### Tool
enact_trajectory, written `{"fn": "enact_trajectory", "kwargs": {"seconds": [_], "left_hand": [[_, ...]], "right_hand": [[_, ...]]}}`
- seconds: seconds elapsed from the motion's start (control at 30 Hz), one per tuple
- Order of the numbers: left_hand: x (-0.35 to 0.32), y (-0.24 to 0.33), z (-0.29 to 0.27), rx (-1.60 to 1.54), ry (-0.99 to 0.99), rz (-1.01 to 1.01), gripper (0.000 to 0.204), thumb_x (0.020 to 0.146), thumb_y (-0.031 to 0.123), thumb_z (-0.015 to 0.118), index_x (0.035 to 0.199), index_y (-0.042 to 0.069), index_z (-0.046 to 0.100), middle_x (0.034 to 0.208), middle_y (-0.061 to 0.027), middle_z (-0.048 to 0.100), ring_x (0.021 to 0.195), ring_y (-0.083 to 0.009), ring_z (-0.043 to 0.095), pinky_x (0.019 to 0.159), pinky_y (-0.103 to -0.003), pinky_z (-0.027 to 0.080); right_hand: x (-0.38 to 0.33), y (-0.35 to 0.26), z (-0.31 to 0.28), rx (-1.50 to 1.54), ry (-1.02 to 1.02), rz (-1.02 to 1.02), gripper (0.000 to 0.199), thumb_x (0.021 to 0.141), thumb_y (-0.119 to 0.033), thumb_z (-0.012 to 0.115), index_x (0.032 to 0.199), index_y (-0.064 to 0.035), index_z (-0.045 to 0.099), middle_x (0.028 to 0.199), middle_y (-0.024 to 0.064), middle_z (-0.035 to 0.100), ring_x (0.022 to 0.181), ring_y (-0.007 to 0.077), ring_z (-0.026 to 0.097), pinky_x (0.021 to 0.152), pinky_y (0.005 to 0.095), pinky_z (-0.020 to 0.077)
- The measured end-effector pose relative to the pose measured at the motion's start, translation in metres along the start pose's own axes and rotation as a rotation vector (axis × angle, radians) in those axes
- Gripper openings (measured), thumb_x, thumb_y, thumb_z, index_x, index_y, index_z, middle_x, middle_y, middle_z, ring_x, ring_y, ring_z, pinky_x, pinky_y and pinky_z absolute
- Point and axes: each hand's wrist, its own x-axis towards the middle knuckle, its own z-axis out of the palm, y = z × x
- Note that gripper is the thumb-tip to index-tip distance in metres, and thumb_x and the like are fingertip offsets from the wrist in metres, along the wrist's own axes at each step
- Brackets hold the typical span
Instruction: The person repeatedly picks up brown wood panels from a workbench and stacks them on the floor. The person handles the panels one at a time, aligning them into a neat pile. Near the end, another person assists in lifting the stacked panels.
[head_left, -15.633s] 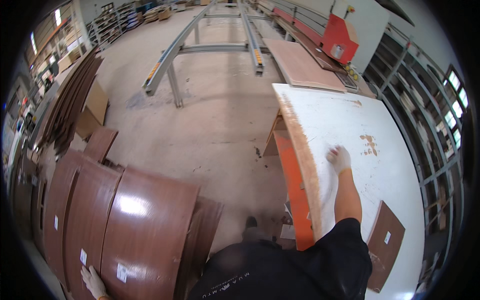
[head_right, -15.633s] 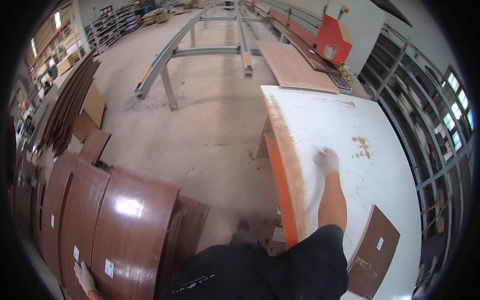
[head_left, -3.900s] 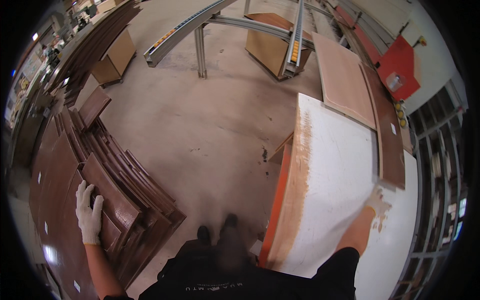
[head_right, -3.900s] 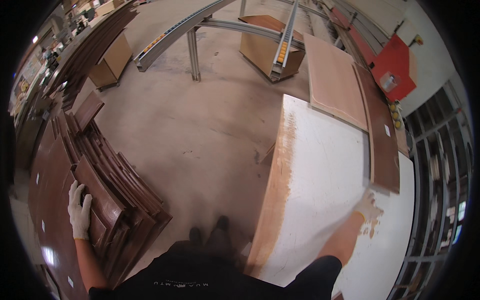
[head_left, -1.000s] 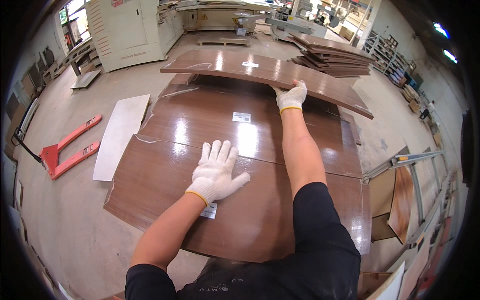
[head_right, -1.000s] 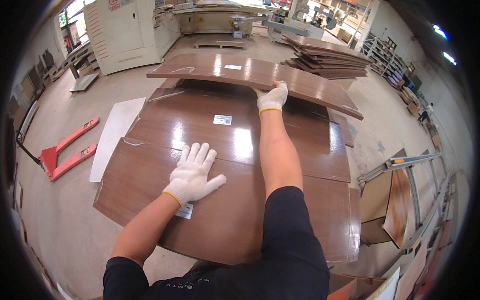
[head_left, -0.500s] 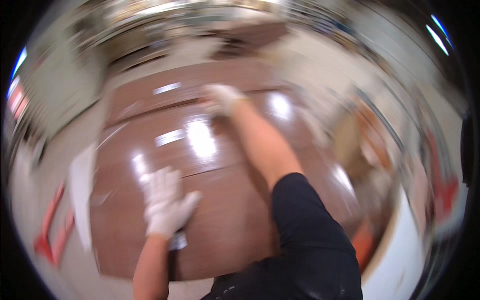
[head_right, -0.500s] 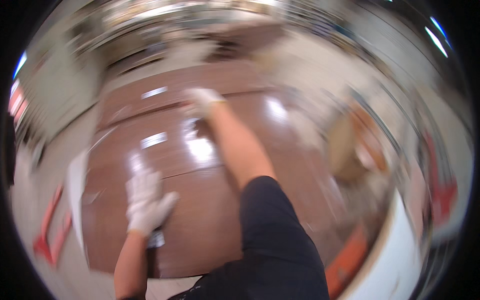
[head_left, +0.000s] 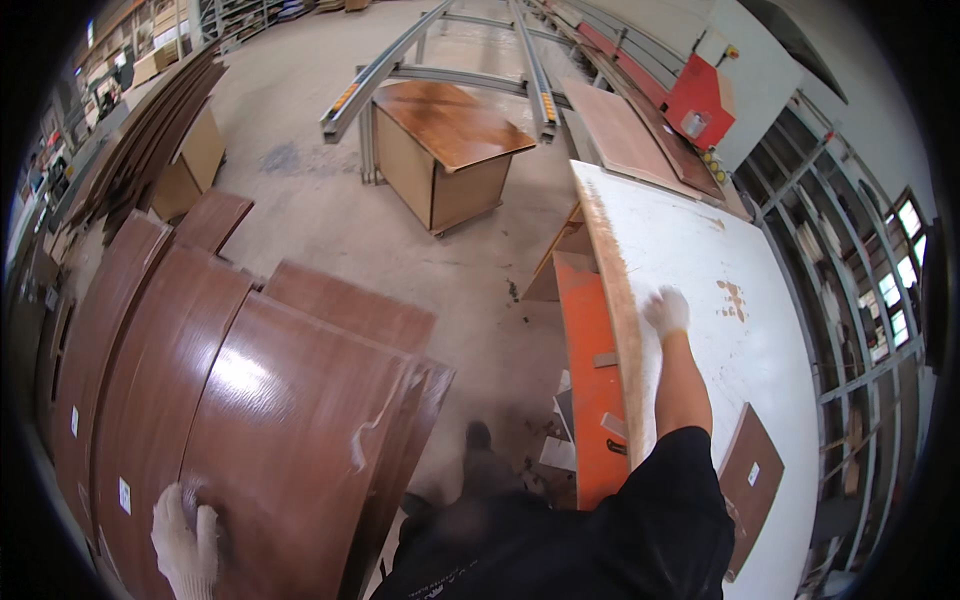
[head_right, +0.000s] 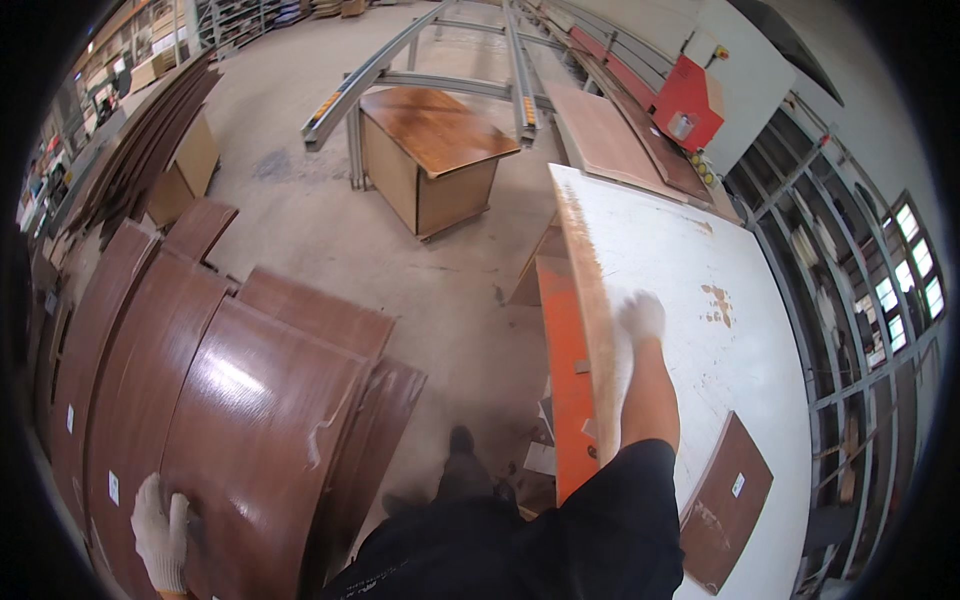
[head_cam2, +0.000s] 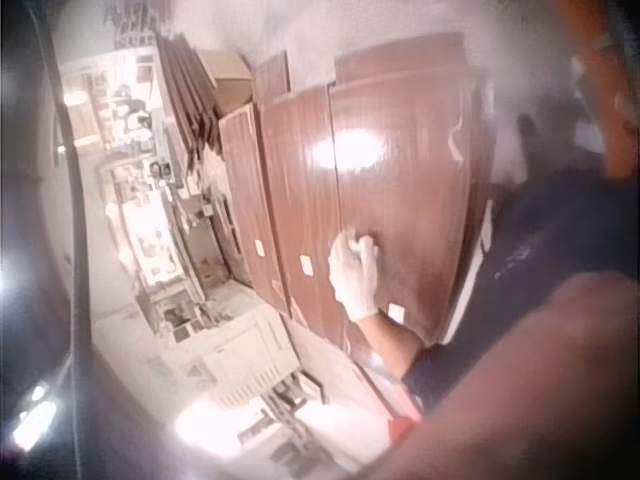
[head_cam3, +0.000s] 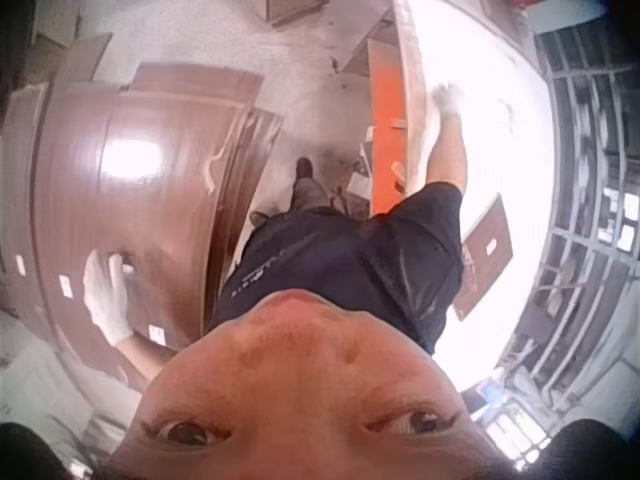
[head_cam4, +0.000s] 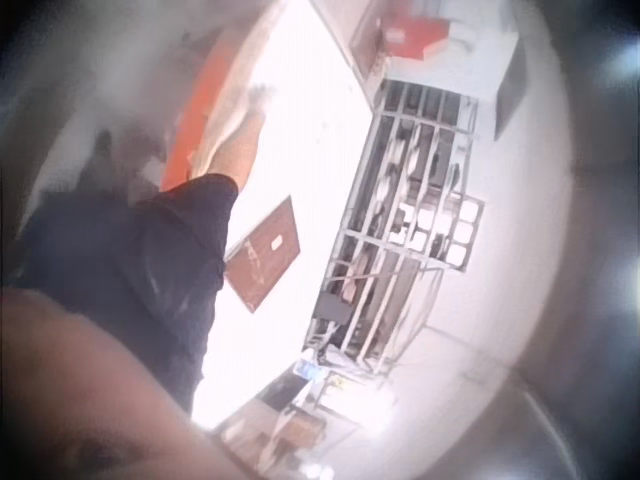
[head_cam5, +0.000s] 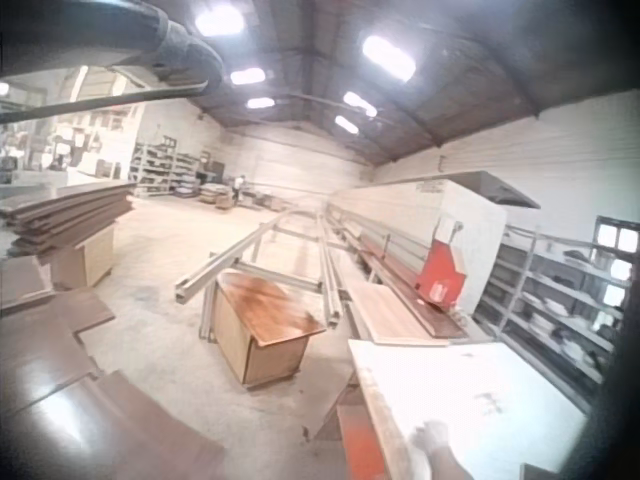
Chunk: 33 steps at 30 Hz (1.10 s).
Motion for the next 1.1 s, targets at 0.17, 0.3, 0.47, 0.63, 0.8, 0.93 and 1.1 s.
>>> {"fn": "enact_trajectory", "kwargs": {"seconds": [0.17,0.3,0.47,0.63,0.8,0.93,1.1], "left_hand": [[0.073,0.161,0.021,0.0,0.105,0.454,0.051,0.088,0.023,0.069,0.13,-0.004,0.06,0.131,-0.0238,0.064,0.124,-0.0447,0.059,0.115,-0.054,0.041],[0.107,0.274,0.04,0.106,0.122,0.657,0.052,0.085,0.022,0.071,0.13,-0.004,0.061,0.132,-0.024,0.064,0.126,-0.0451,0.058,0.116,-0.055,0.04],[0.108,0.393,0.042,0.072,0.007,0.73,0.054,0.083,0.021,0.072,0.13,-0.003,0.063,0.133,-0.0239,0.065,0.127,-0.0458,0.058,0.114,-0.054,0.043],[0.104,0.489,0.047,0.107,-0.065,0.693,0.053,0.082,0.02,0.07,0.129,-0.003,0.064,0.13,-0.0243,0.067,0.12,-0.0456,0.062,0.107,-0.048,0.047],[0.117,0.58,0.089,0.118,-0.198,0.966,0.054,0.083,0.026,0.076,0.128,-0.001,0.065,0.127,-0.0223,0.068,0.118,-0.0422,0.065,0.108,-0.05,0.049],[0.127,0.709,0.187,-0.44,-0.844,0.937,0.062,0.097,0.04,0.066,0.144,0.0,0.058,0.141,-0.0219,0.064,0.133,-0.0363,0.06,0.111,-0.04,0.046],[0.07,0.855,0.327,-1.211,-1.114,0.587,0.061,0.102,0.03,0.066,0.149,-0.004,0.047,0.138,-0.0156,0.061,0.124,-0.0253,0.059,0.103,-0.036,0.05]], "right_hand": [[0.005,0.142,0.109,1.864,0.255,1.035,0.022,0.097,-0.02,0.06,0.108,-0.0004,0.063,0.092,0.0149,0.067,0.076,0.0249,0.068,0.056,0.0368,0.0553],[0.085,0.182,0.13,1.816,0.173,0.812,0.023,0.1,-0.023,0.061,0.109,-0.0023,0.061,0.093,0.0124,0.065,0.076,0.0221,0.066,0.057,0.0331,0.054],[0.205,0.217,0.16,1.768,0.125,0.904,0.051,0.098,-0.048,0.07,0.122,-0.0042,0.058,0.101,0.0103,0.063,0.089,0.0227,0.066,0.071,0.0384,0.059],[0.285,0.233,0.167,2.059,0.285,1.053,0.056,0.099,-0.047,0.07,0.128,-0.0014,0.057,0.119,0.0137,0.061,0.11,0.0297,0.064,0.087,0.0455,0.0599],[0.303,0.252,0.181,2.453,0.498,0.864,0.035,0.101,-0.022,0.065,0.128,-0.0024,0.058,0.127,0.0135,0.062,0.113,0.0315,0.065,0.093,0.0489,0.0603],[0.259,0.23,0.168,2.579,0.522,0.904,0.025,0.098,-0.007,0.064,0.122,-0.0034,0.059,0.12,0.011,0.065,0.107,0.0282,0.068,0.094,0.0446,0.0611],[0.162,0.131,0.121,2.924,0.24,0.743,0.039,0.104,-0.005,0.049,0.142,0.0053,0.046,0.146,0.024,0.054,0.132,0.0392,0.057,0.111,0.058,0.0535]]}}
